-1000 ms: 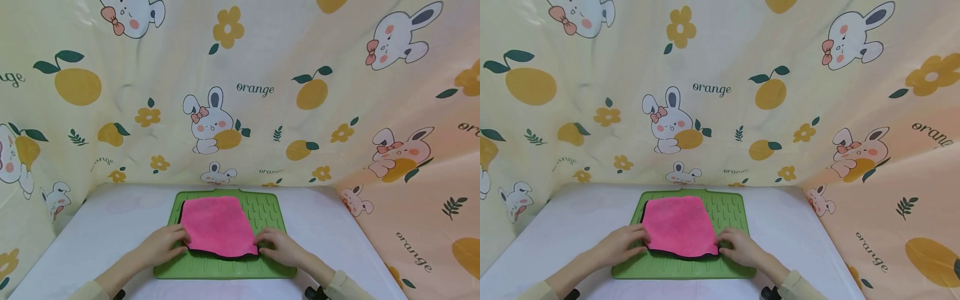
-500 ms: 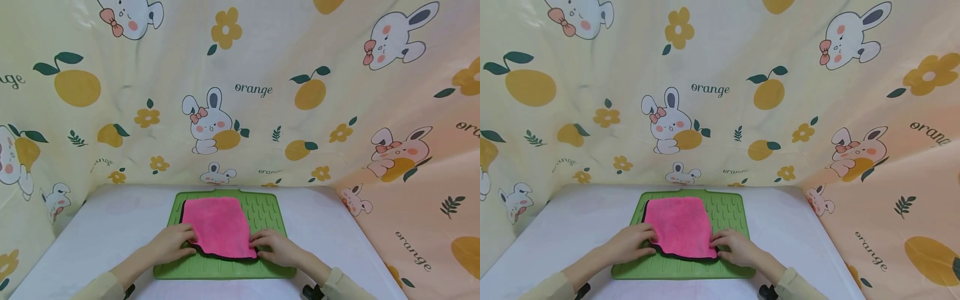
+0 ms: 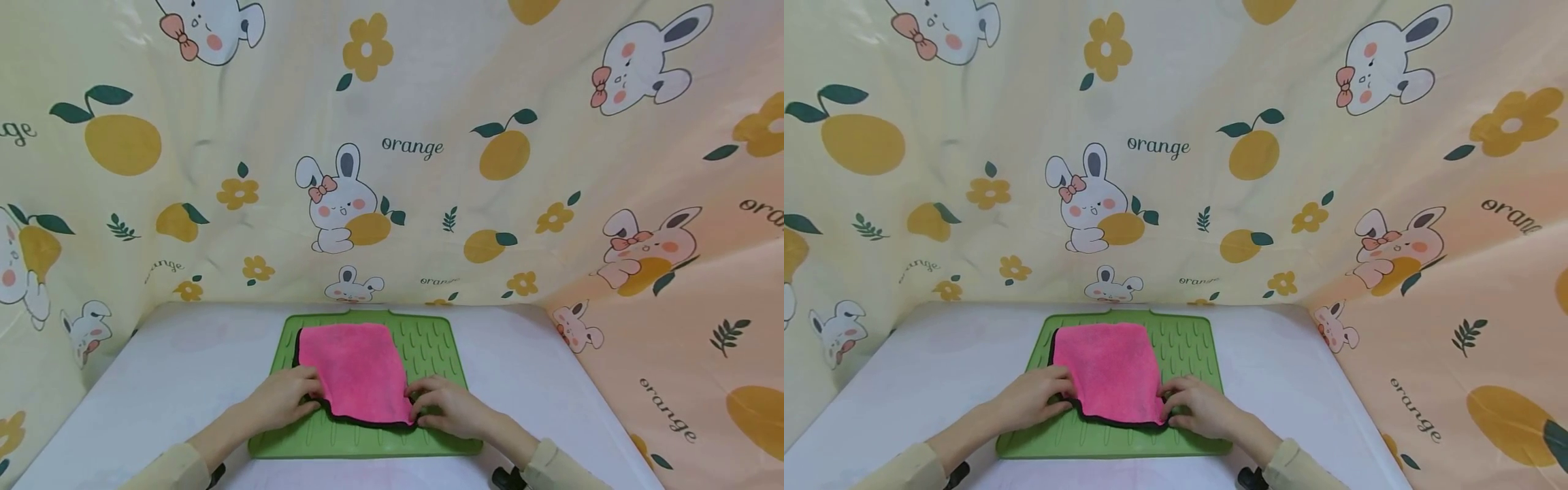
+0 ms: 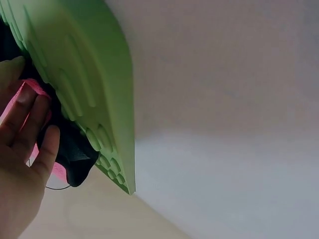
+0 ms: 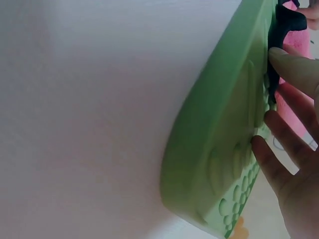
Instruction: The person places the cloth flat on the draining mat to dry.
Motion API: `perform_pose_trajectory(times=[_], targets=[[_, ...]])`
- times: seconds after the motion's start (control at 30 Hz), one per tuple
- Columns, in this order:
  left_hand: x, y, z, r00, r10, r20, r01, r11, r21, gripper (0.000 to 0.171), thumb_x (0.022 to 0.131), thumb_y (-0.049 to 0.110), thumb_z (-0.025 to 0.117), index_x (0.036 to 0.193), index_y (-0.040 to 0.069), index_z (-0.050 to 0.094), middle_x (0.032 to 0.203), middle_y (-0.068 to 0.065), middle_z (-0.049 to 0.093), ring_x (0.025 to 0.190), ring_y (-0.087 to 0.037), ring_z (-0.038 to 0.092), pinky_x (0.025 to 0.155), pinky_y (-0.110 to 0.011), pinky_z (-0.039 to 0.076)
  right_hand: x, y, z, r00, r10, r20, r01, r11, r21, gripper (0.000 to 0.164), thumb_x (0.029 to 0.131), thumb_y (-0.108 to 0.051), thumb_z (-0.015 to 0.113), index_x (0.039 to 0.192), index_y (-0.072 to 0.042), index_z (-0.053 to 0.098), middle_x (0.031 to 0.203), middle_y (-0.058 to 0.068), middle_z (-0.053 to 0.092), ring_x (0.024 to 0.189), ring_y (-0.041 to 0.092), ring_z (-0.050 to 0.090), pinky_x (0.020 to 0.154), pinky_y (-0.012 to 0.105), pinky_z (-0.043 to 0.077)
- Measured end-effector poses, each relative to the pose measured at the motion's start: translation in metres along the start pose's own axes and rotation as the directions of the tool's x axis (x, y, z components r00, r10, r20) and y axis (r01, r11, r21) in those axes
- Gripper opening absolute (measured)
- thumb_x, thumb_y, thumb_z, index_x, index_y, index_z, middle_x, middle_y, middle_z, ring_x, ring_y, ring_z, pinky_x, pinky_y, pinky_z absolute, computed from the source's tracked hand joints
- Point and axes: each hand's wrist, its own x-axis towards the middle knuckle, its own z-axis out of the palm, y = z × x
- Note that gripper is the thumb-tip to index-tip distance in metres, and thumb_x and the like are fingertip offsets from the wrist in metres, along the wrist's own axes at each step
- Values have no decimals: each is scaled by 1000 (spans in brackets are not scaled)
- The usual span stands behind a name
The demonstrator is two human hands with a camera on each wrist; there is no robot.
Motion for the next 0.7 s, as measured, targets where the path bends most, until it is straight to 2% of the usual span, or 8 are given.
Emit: perform_pose_trajectory(times=[0.17,0.3,0.43,0.7], targets=[[-1,-1,-1,1000,10,-10,-10,1000,-15,11,90,15,81,98,22,80,95,14,63,89,-7,62,79,-31,57,0,1,2,1000,11,-4,-11,1000,14,4,96,-20,76,96,-24,77,135,0,64,126,24,60,106,47,50],[-3,-3,-2,998,41,-37,-42,999,-6,11,91,15,80,101,21,79,97,13,67,92,-9,65,81,-33,58,-1,2,2,998,52,19,-53,997,49,4,100,-22,71,97,-23,74,136,-1,63,128,23,58,108,46,49],[-7,-4,-5,995,62,-73,-61,998,17,13,91,15,80,102,22,78,99,13,70,93,-10,67,82,-36,59,-3,4,1,996,89,18,-90,990,110,7,101,-17,67,101,-23,71,136,-2,63,130,23,57,110,46,47],[-13,-7,-13,997,55,-60,-56,998,-16,10,94,15,76,102,20,78,99,13,71,94,-9,68,84,-37,58,-10,4,1,992,119,-48,-109,978,176,11,107,-18,59,109,-23,68,116,-10,68,115,14,63,101,38,53]])
